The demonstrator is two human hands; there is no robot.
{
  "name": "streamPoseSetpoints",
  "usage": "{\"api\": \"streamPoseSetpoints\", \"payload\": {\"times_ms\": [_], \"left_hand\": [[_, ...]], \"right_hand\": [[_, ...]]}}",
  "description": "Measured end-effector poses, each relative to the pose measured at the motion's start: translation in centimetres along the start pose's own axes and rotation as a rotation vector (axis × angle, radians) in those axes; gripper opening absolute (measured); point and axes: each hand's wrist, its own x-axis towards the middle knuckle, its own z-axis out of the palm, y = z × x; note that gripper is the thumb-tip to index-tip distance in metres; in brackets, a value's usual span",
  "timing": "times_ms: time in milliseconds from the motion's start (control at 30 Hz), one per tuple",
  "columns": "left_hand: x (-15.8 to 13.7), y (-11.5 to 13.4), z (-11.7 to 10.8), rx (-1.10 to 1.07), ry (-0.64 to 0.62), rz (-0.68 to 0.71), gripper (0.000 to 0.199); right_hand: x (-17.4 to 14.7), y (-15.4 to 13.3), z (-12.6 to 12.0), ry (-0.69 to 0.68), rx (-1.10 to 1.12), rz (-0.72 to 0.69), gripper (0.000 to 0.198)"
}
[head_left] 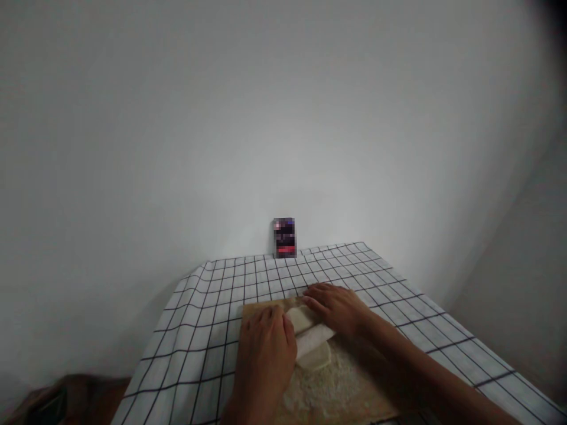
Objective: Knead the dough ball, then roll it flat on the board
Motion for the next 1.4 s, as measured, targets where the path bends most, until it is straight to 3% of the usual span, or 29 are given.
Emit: {"api": "streamPoseSetpoints", "payload": {"times_ms": [267, 633, 800, 1067, 1400], "left_hand": [[-1.0, -0.8, 1.7, -0.008, 0.149, 0.101, 0.036], [-4.0, -2.0, 4.8, 0.116, 0.354, 0.290, 0.044], [-4.0, -2.4, 5.3, 0.132, 0.384, 0.305, 0.046], [-1.6, -1.2, 3.6, 0.094, 0.317, 0.197, 0.045], [-5.4, -2.1, 5.7, 0.171, 0.400, 0.264, 0.052]], "right_hand": [[-3.5, -0.6, 1.1, 0.114, -0.062, 0.072, 0.043], [-10.3, -4.9, 1.1, 0.172, -0.117, 0.221, 0.043], [-10.0, -5.1, 0.6, 0.132, -0.126, 0.234, 0.044], [-7.2, -3.9, 0.3, 0.149, -0.110, 0.233, 0.042], [-10.8, -5.6, 1.0, 0.132, -0.157, 0.254, 0.044]]}}
